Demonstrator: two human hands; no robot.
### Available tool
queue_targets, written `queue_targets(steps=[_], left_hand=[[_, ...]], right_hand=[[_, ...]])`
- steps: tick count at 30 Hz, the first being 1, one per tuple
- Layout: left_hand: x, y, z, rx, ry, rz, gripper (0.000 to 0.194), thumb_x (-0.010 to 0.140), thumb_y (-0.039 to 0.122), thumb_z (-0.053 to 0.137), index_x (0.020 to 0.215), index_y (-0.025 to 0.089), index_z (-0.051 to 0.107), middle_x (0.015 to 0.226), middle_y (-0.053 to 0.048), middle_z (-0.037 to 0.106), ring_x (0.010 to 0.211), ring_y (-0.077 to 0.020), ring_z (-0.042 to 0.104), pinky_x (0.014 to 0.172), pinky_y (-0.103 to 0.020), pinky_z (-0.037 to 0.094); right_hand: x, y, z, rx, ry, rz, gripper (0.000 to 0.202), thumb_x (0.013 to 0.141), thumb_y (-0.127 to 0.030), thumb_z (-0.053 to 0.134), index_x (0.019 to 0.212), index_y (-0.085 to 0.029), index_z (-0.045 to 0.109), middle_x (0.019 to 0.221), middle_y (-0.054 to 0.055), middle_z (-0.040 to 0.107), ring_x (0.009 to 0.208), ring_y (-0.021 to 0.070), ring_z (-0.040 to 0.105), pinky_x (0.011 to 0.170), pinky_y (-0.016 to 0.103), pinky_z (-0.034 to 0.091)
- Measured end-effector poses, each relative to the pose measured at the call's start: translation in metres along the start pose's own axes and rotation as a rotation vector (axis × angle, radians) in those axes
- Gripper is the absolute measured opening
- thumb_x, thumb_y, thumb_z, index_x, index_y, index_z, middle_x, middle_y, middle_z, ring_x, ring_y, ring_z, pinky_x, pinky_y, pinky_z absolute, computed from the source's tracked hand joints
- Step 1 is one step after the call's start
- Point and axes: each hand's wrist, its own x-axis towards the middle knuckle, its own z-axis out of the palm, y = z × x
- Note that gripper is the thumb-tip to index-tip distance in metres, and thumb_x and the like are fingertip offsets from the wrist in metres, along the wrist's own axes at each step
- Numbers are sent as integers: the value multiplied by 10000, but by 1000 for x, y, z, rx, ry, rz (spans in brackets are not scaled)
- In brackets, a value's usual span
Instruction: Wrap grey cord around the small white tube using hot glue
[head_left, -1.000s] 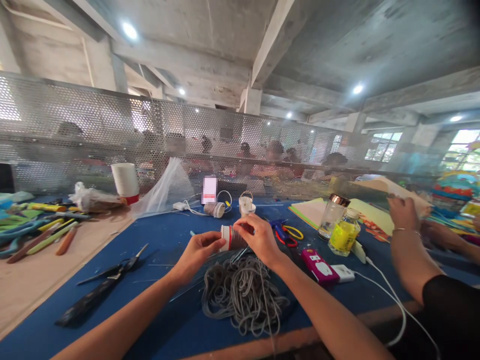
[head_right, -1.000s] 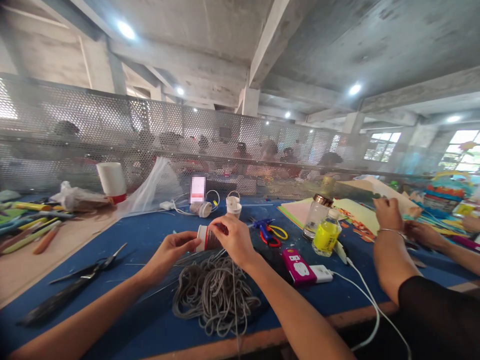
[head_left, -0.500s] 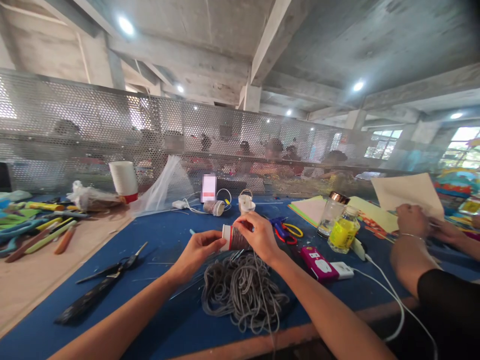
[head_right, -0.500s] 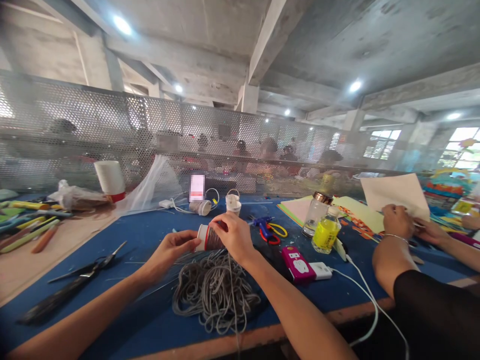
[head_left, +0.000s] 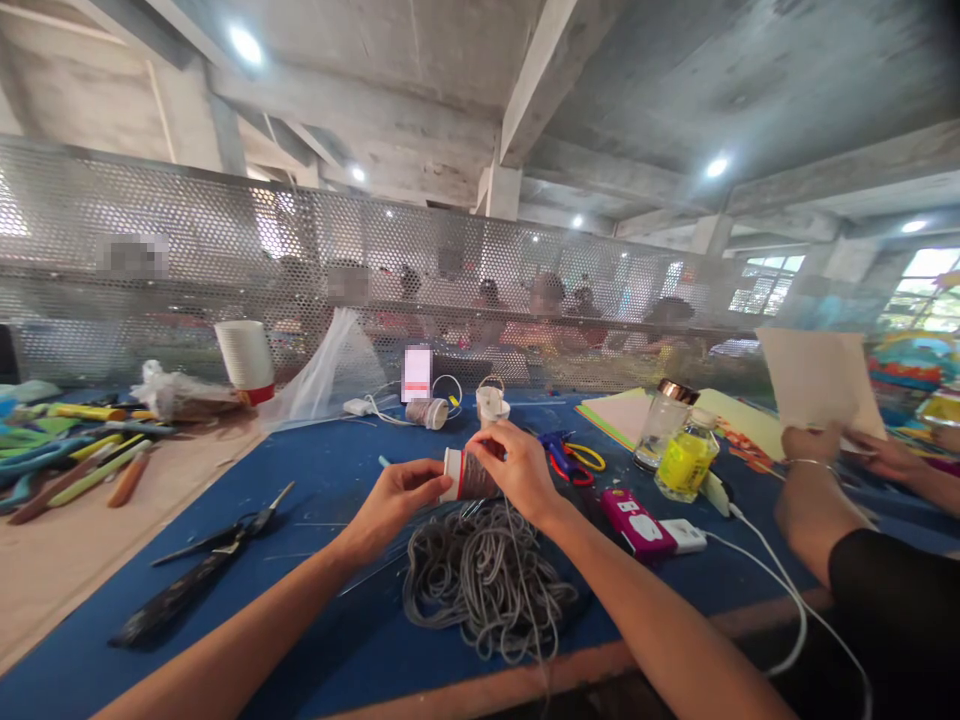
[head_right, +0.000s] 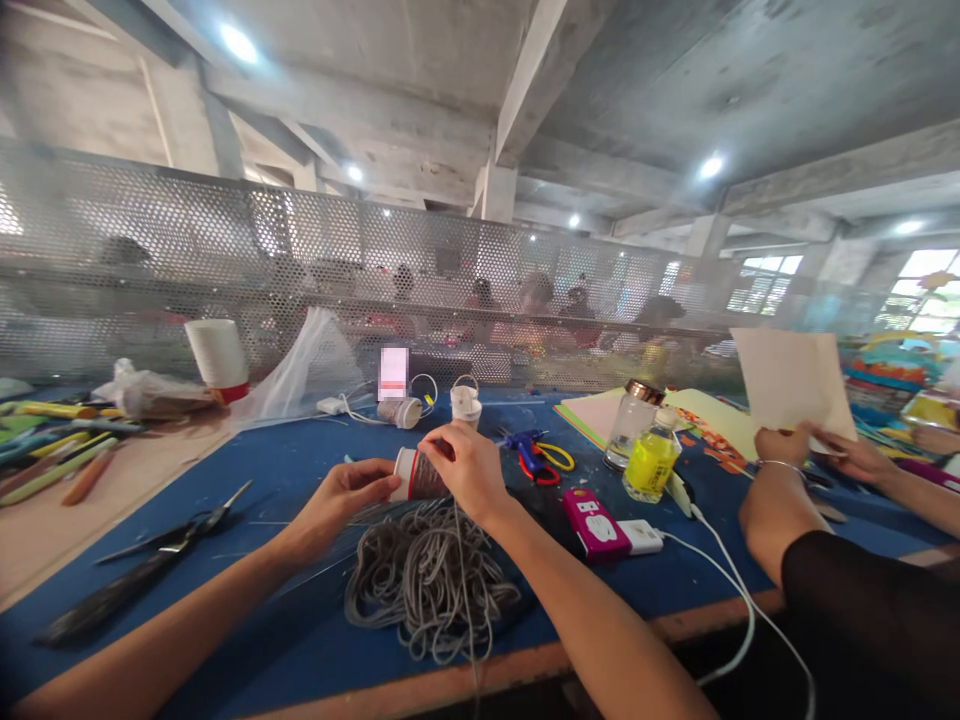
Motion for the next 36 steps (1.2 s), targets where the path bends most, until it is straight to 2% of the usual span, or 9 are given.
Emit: queue_targets(steps=[11,23,36], left_hand=[[1,-1,-1,27,-4,-3,265,794,387,618,857,147,709,719,-11,638,654,-146,514,626,-253,370],[1,-1,-2,-33,2,-9,193,798,334,636,834,161,715,680,12,621,633,-116,495,618,-231,361],[2,-2,-2,20,7,1,216,801,346,621,812,150,709,667,-2,612,629,-135,502,607,-242,367]], right_hand=[[0,-1,-1,-13,0,4,122,890,-291,569,853,-213,655,801,6,628,715,121,567,681,228,412],[-2,0,-2,-12,13,8,123,894,-293,562,867,-218,655,846,15,644,762,133,591,717,231,436],[-2,1,-3,-18,7,12,119,893,-287,559,881,-217,655,860,13,643,775,130,594,724,229,443]])
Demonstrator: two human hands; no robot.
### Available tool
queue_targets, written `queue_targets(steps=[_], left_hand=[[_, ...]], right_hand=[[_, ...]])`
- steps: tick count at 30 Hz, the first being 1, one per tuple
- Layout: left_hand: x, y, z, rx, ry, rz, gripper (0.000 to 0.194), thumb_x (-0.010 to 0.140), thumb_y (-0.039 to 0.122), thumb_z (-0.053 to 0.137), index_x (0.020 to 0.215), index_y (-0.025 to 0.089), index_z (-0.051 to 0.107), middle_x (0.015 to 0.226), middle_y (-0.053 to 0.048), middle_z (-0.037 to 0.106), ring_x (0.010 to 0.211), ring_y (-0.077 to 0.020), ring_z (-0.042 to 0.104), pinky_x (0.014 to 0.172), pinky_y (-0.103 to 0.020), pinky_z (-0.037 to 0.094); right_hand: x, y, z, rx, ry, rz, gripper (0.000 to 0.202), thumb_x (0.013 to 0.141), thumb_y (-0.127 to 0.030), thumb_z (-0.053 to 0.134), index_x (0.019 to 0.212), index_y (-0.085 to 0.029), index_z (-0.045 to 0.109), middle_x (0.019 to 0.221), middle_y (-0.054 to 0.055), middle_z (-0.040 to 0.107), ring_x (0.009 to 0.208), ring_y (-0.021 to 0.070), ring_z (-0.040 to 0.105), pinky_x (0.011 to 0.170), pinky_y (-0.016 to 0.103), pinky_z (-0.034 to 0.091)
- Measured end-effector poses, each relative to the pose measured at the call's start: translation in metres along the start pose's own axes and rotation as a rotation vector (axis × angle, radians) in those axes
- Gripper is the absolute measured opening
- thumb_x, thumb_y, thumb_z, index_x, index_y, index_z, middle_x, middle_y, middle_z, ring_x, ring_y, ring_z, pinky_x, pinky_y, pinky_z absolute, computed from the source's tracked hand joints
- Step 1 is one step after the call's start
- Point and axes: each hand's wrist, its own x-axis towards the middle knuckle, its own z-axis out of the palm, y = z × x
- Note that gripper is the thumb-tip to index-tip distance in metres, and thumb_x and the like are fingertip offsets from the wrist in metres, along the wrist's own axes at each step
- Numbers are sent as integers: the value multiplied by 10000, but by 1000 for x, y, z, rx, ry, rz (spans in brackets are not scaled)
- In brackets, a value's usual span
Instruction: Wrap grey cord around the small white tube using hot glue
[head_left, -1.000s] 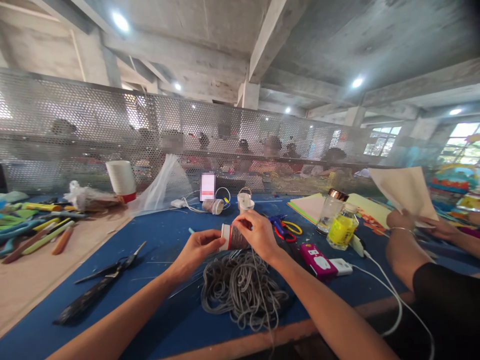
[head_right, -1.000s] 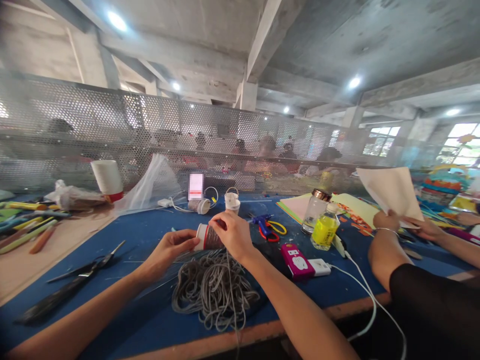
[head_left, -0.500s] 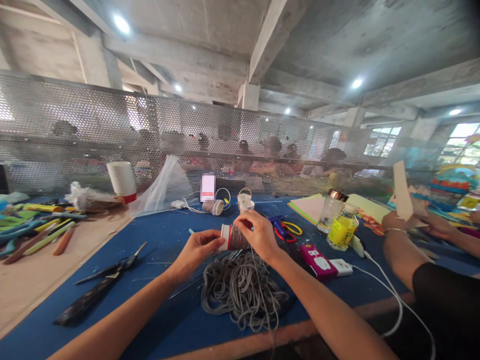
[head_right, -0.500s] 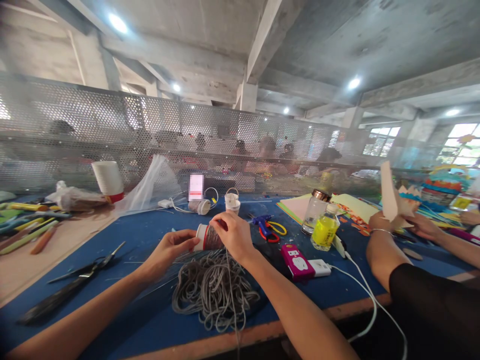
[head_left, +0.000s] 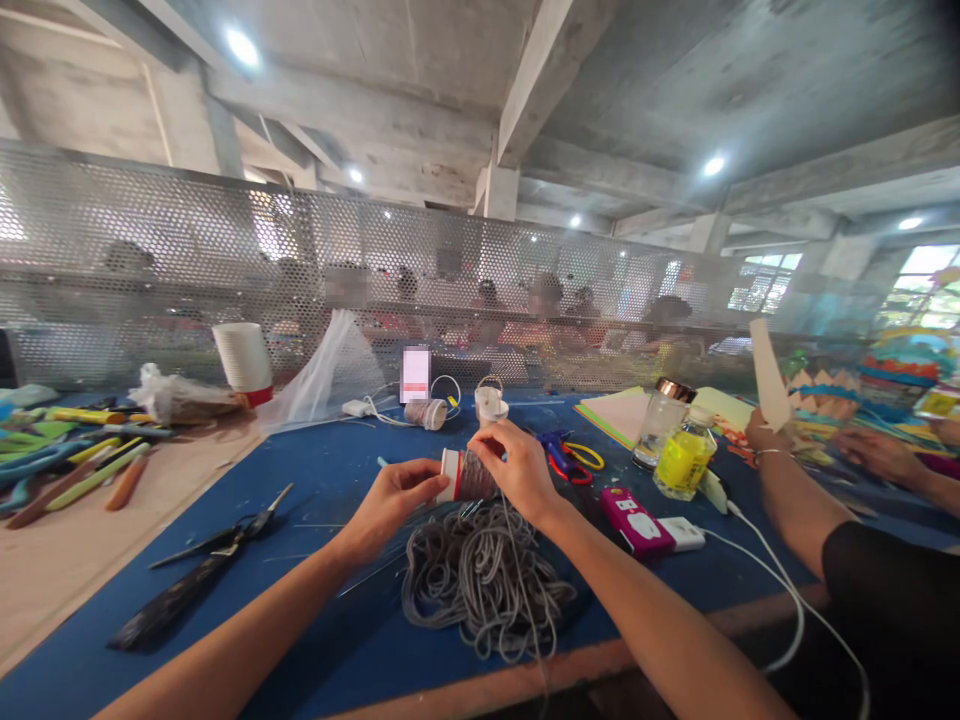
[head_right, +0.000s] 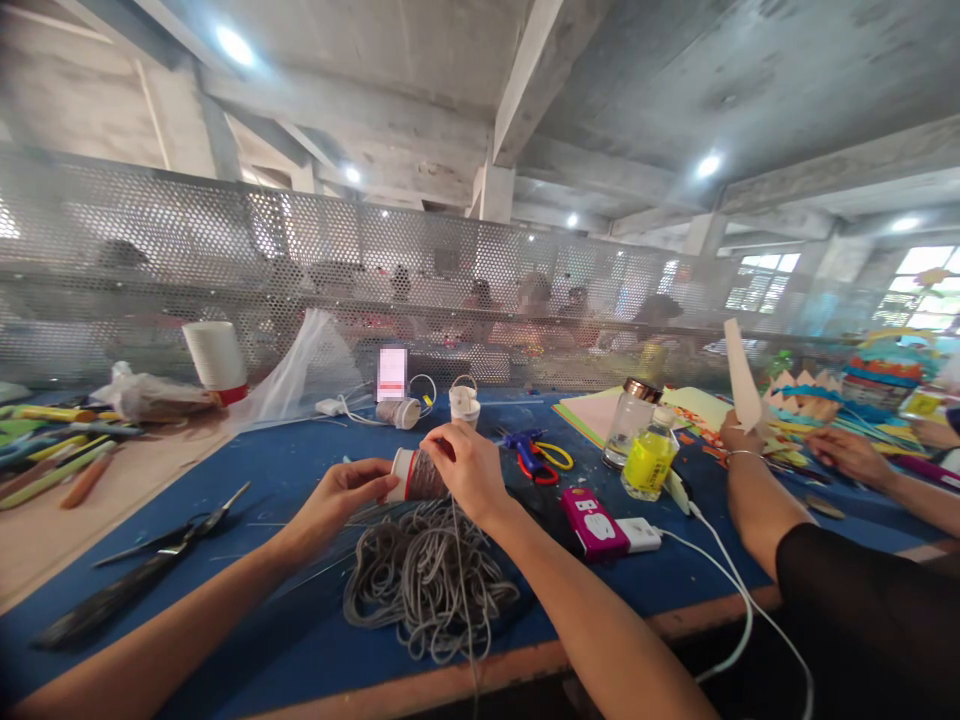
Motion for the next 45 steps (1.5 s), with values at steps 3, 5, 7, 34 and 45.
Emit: queue_targets(steps=[3,5,7,34,45], left_hand=[[0,0,0,-5,-5,11,212,800,343,621,811,152,712,672,-3,617,637,-135,506,618,-245,374],[0,-1,0,-6,-3,16,218,798,349,622,815,152,712,679,-6,620,639,-137,508,619,-249,374],[0,-1,0,0,4,18,230,792,360,623,810,148,710,677,-8,618,633,-139,506,611,-253,371],[-3,6,1,9,-46,18,194,796,336,611,779,166,703,703,-4,637,651,-141,520,630,-246,382],[-3,6,1,3,-52,13,218,792,345,620,828,155,723,737,-21,661,677,-153,538,649,-250,397]], right_hand=[[0,1,1,-3,-7,6,114,893,-290,562,878,-219,649,861,10,640,776,131,593,725,228,442],[0,2,1,-5,-11,7,111,895,-289,560,874,-221,646,864,10,641,777,133,594,729,230,441],[0,2,1,-5,-12,5,113,895,-288,557,869,-220,644,867,14,643,785,137,596,731,234,441],[-3,1,3,-36,-27,3,122,895,-291,558,858,-224,653,854,11,642,780,130,593,713,225,434],[-3,2,4,-49,-47,0,125,890,-306,566,838,-222,643,808,5,630,743,129,580,698,227,428]])
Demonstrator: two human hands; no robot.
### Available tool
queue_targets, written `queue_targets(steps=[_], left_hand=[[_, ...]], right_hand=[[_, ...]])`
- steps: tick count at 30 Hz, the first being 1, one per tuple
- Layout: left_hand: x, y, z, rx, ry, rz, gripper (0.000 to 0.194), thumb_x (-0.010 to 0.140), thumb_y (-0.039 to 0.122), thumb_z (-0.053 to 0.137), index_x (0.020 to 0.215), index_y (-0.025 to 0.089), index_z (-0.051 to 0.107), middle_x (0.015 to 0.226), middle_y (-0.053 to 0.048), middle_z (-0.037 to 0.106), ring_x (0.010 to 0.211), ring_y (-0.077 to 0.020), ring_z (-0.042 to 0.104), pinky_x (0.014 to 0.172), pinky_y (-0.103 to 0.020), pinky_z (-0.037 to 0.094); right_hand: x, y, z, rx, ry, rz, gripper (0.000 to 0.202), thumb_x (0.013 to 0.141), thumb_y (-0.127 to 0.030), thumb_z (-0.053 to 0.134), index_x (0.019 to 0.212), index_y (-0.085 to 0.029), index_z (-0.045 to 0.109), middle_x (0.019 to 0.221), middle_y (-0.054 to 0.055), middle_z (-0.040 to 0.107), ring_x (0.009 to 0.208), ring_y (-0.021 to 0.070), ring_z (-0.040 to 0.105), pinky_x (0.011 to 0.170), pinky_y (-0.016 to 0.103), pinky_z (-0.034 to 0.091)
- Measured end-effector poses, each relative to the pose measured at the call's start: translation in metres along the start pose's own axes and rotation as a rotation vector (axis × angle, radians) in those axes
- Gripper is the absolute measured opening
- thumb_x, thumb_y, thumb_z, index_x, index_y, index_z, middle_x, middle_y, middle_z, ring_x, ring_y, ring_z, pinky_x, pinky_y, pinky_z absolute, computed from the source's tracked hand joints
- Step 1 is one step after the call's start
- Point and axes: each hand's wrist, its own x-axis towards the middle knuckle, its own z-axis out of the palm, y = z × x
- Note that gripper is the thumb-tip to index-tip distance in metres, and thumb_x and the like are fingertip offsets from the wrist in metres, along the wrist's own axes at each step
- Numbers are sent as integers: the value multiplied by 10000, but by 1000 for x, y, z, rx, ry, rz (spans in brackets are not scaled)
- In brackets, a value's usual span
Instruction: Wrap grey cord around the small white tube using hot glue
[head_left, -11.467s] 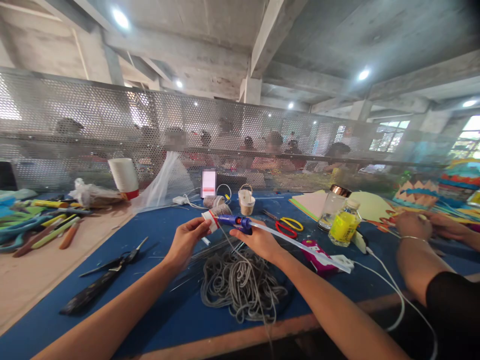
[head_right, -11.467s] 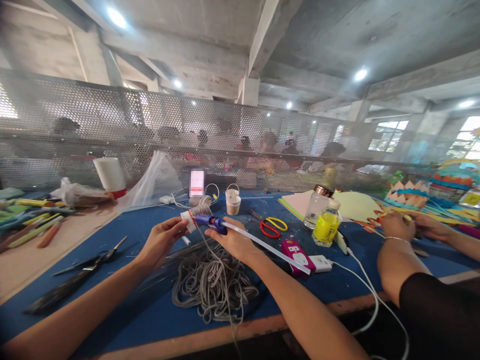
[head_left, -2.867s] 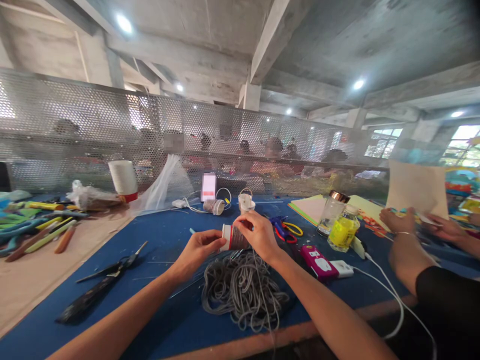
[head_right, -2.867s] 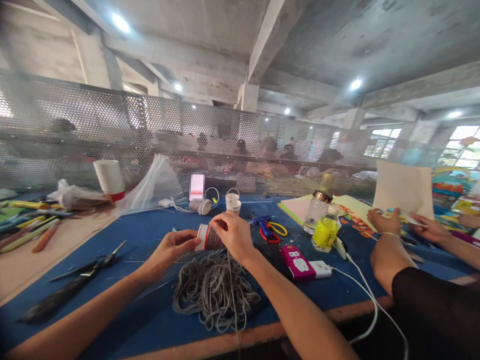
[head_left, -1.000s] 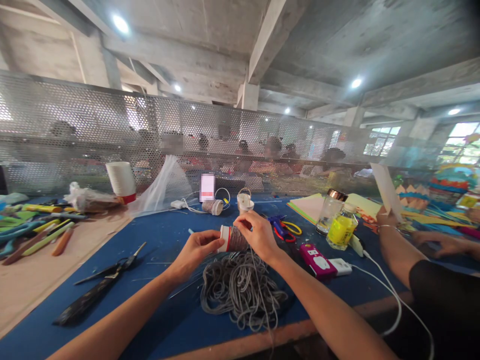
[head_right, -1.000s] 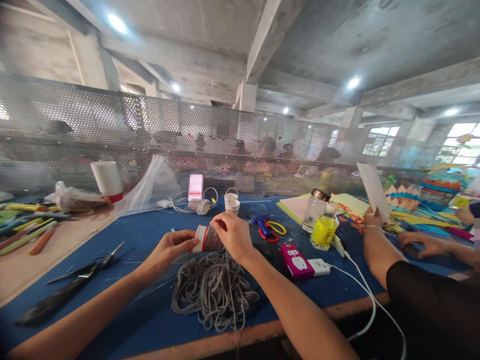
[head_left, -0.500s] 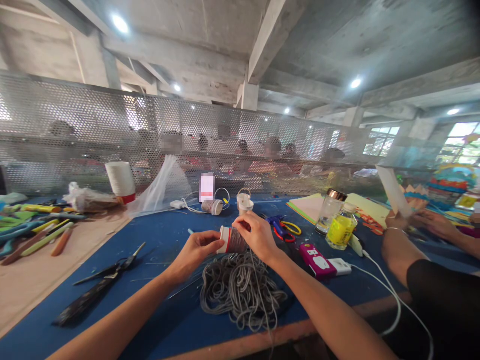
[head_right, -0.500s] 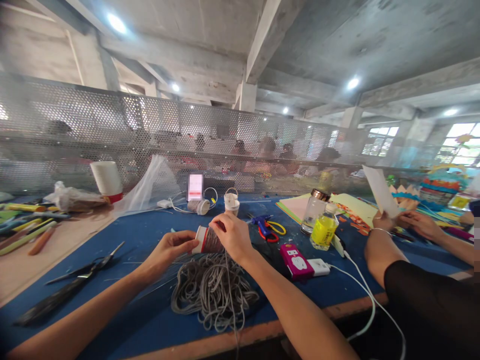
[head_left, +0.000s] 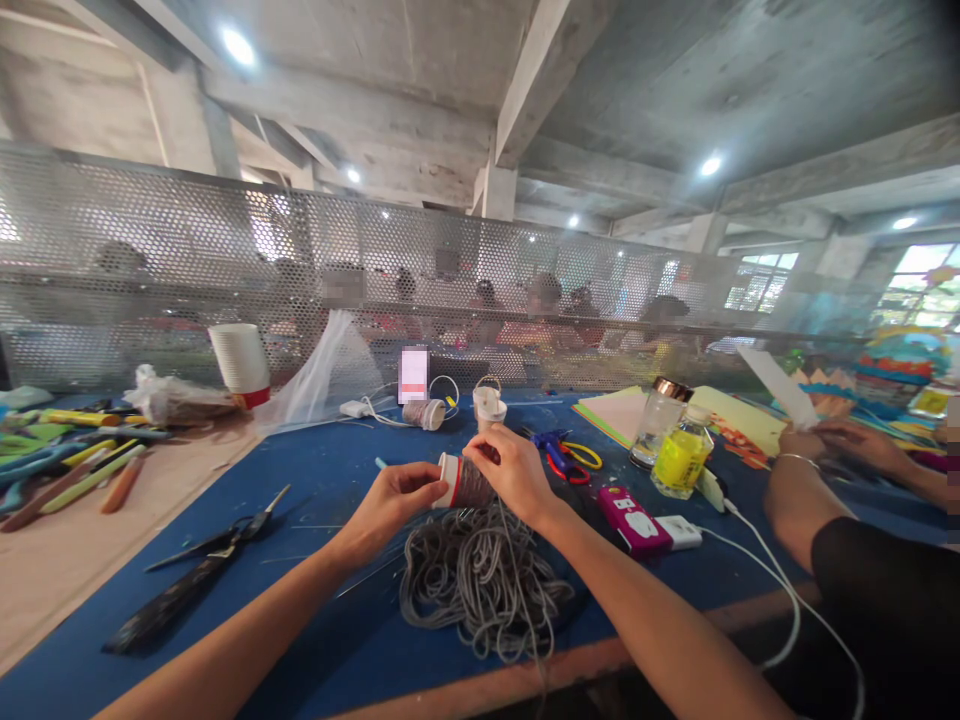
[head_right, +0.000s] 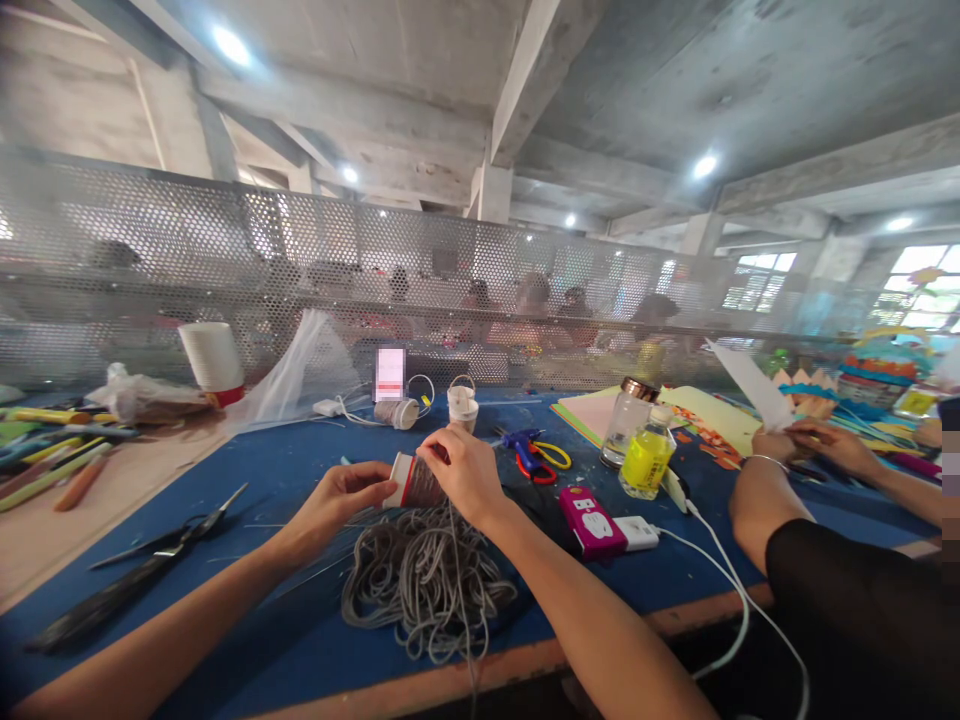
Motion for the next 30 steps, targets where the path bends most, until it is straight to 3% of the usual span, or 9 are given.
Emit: queue_targets(steps=[22,30], left_hand=[[0,-9,-2,-48,-38,-32,252,800,351,643,938,157,726,810,-36,701,753,-175,591,705,-266,423],[0,-8,-1,-30,-56,-34,262,812,347,633,949,143,722,823,-41,698,774,-183,586,720,-270,423]], right_hand=[[1,3,-1,17,-28,36,109,855,-317,614,816,-229,664,812,1,648,761,131,602,711,224,444],[2,11,0,272,-181,176,144,856,-342,591,853,-222,671,810,-12,701,759,130,662,719,213,482]])
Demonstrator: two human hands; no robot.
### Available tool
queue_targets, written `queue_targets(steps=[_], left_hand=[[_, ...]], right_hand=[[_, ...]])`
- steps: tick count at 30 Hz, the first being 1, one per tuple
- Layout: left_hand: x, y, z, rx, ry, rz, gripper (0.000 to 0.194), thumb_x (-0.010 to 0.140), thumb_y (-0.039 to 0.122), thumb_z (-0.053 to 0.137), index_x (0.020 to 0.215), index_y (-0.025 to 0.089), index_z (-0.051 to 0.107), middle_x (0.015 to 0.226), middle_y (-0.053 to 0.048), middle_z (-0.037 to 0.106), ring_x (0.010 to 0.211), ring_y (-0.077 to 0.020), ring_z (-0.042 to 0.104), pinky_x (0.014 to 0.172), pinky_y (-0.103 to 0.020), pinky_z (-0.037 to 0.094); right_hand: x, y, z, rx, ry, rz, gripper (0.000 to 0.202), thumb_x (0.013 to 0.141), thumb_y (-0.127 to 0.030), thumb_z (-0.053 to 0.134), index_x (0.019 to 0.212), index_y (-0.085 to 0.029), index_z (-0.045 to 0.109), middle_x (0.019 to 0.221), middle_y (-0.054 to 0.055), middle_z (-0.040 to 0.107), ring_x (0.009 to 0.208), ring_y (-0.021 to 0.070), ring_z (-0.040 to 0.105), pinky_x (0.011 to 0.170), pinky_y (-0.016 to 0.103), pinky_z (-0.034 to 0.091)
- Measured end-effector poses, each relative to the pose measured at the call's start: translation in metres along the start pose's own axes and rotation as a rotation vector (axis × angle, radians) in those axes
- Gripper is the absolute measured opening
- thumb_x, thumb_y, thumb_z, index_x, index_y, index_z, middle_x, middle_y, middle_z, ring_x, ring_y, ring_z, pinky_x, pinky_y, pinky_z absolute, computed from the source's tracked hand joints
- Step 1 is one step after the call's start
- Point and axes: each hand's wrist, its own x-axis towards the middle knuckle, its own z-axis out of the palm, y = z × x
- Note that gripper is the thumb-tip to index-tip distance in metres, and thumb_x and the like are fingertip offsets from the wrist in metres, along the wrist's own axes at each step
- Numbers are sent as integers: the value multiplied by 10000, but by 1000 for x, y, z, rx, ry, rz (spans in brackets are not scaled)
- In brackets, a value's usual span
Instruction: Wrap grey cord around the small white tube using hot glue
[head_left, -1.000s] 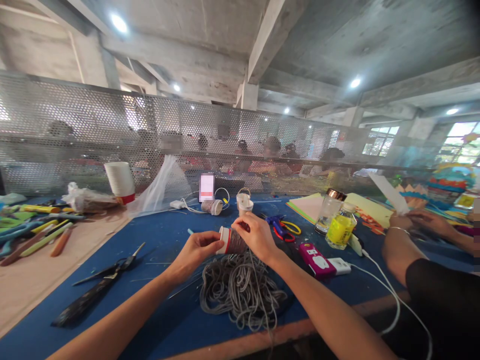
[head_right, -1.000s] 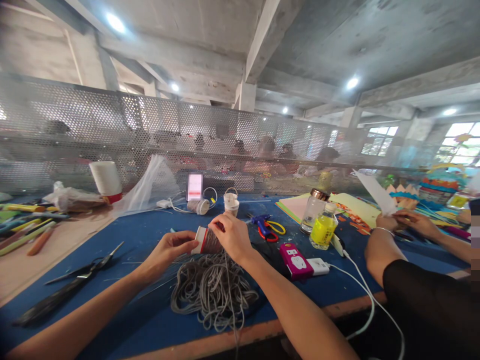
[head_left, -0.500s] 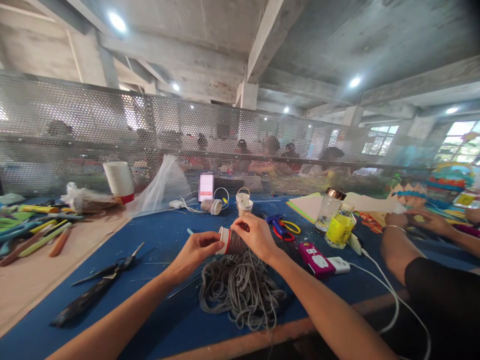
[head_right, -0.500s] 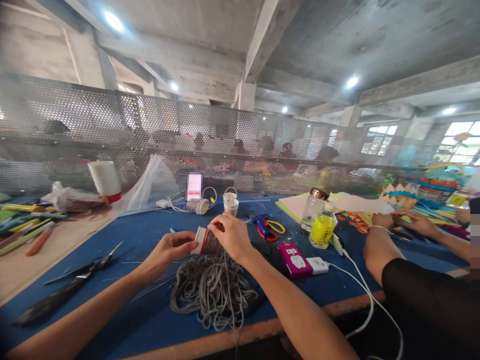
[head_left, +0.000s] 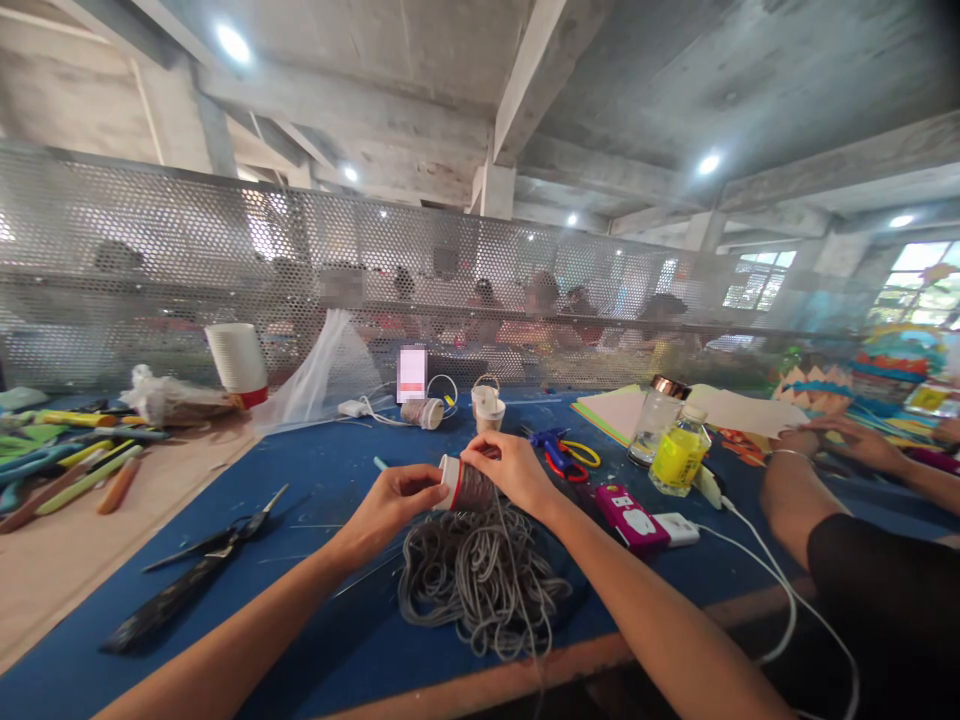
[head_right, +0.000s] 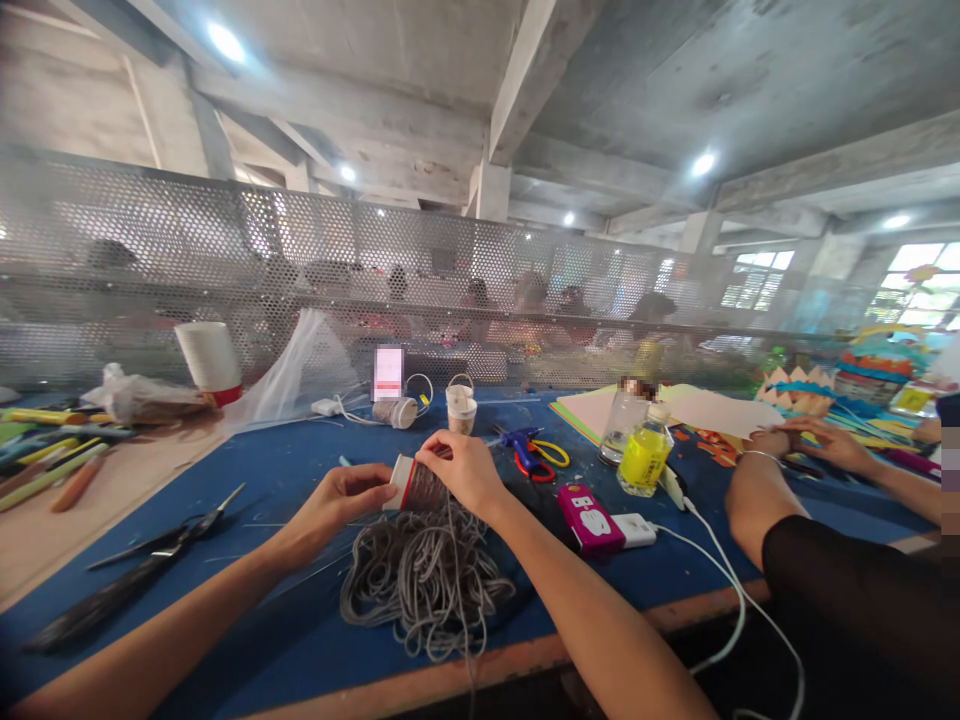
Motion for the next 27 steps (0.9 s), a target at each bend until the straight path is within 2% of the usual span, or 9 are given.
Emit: queue_targets(steps=[9,16,27], left_hand=[[0,0,1,-4,-21,-2,236,807,341,636,887,131,711,807,-33,680,760,-176,573,715,-266,420],[1,0,1,-29,-28,6,254,810,331,639,952,138,722,815,-33,687,766,-175,574,719,-264,418],[0,-1,1,-56,-36,-8,251,810,329,645,954,143,732,808,-35,693,756,-174,580,726,-272,428]], right_hand=[[1,3,-4,36,-22,48,160,844,-347,593,853,-212,678,811,0,703,762,140,656,721,221,471],[1,2,-4,14,-4,48,158,843,-352,598,845,-218,682,808,-1,705,762,140,656,721,221,468],[0,2,-3,45,-1,49,136,839,-338,607,840,-225,684,800,-9,714,759,138,669,713,213,471]])
